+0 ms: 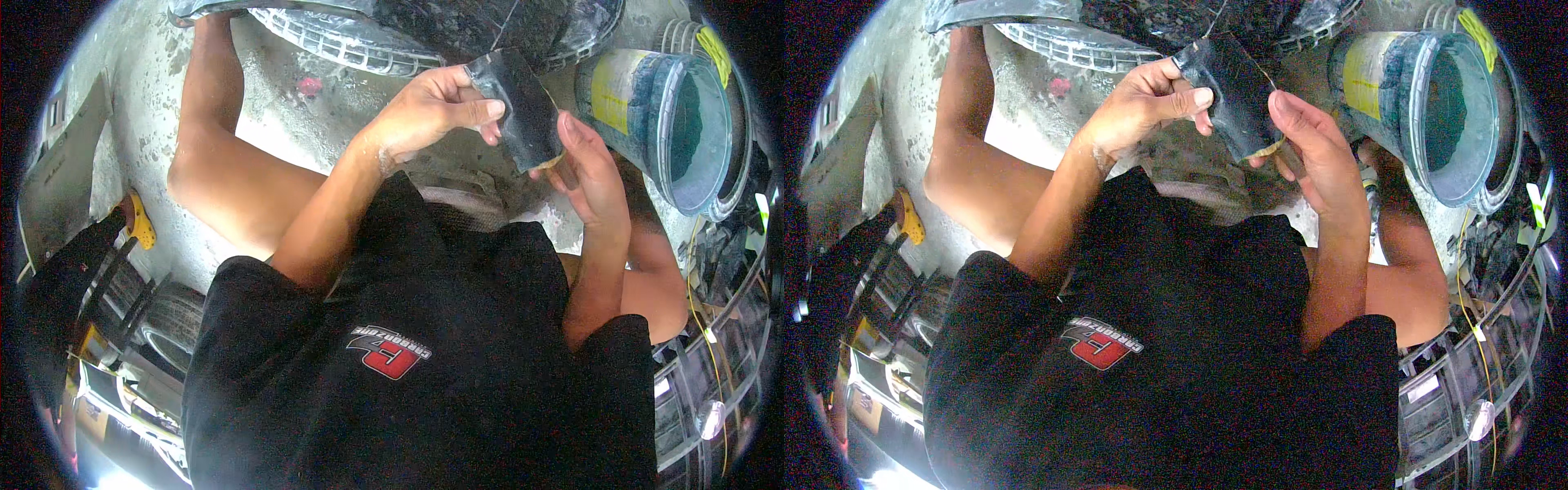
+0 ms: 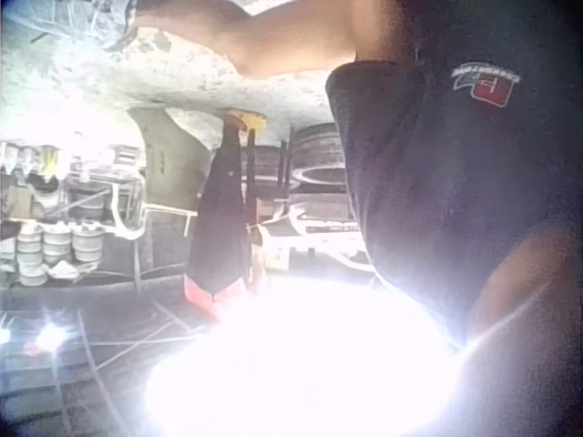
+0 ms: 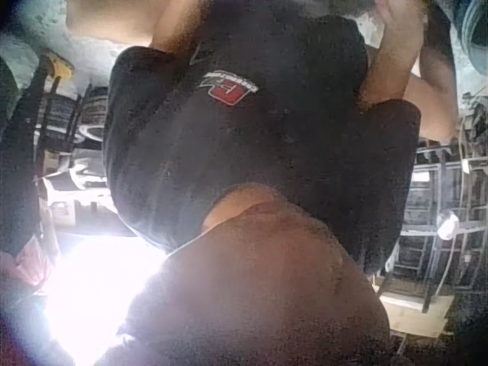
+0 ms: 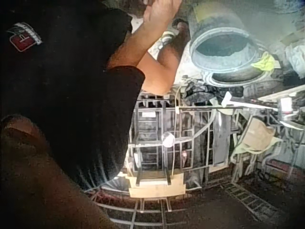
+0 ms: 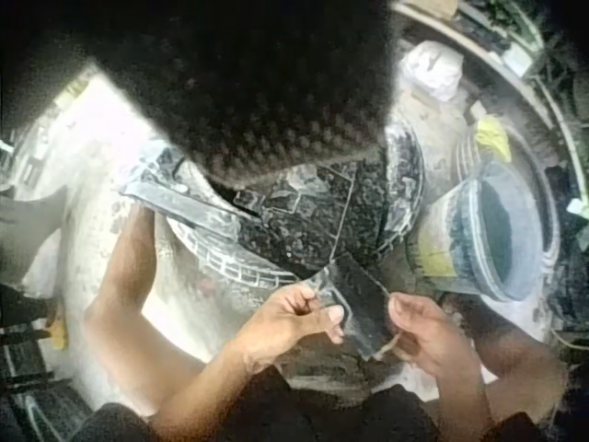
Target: Sand down a black plastic car bumper or trim piece using sandpaper and water.
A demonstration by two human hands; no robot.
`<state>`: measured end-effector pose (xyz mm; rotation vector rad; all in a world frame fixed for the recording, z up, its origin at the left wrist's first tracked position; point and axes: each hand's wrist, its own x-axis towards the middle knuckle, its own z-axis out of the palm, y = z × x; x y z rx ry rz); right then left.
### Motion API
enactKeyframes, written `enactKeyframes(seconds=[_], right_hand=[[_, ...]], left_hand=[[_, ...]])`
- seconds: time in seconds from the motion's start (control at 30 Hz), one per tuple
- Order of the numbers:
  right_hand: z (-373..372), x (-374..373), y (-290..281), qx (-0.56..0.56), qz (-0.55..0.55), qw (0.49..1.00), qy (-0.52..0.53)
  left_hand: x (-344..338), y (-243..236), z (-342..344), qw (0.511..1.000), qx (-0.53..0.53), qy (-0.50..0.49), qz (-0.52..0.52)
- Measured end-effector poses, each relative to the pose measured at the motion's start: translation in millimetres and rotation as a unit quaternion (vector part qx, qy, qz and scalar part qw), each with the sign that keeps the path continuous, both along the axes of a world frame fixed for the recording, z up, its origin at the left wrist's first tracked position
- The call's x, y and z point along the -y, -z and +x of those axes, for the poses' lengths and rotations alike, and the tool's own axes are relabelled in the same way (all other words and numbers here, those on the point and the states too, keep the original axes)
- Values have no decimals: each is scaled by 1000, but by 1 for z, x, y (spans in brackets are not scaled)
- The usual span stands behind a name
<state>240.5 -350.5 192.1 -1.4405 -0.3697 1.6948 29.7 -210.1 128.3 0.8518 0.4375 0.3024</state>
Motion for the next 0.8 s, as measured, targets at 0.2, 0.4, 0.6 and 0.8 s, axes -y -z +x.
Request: enactKeyframes(seconds=[0.2, 0.4, 0.6, 0.8], right_hand=[[-16, 1, -11, 2, -41, 999, -4], [2, 15, -7, 34, 62, 996, -58], [11, 13, -10, 70, -13, 989, -126], [1, 9, -1, 137, -36, 982, -125]], left_hand=[[3, 1, -3, 999, 23, 34, -15], [3, 4, -4, 998, 35, 43, -36], [5, 2, -2, 999, 11, 22, -47], [19, -5, 2, 994, -57, -75, -50]])
